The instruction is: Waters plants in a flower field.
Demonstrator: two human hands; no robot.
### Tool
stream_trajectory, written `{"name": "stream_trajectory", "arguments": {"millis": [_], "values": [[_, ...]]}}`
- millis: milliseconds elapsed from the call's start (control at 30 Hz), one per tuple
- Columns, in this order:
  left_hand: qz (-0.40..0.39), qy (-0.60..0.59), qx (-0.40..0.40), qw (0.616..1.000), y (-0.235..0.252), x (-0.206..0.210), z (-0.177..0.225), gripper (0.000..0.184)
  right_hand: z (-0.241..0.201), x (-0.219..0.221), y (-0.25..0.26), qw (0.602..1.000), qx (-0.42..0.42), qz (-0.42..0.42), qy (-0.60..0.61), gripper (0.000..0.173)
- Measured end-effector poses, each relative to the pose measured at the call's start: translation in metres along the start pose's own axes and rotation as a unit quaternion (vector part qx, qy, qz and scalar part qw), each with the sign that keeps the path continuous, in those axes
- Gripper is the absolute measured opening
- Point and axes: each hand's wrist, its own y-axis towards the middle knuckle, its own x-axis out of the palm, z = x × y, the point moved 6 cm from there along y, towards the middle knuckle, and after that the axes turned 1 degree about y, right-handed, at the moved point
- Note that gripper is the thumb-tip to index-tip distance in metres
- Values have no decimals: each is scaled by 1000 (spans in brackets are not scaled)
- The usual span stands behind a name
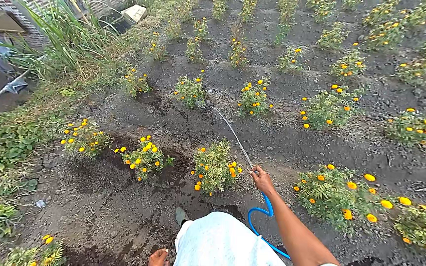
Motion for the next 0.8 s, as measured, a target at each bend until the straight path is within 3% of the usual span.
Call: {"name": "stream_trajectory", "arguments": {"millis": [567, 800], "values": [[-4, 5, -5, 1000, -3, 1, -2, 31, 2, 1, -7, 999, -2, -14, -32, 26], [-12, 17, -9, 1000, -6, -1, 3, 32, 11, -26, -22, 1000, -22, 0, 1, 21]]}}
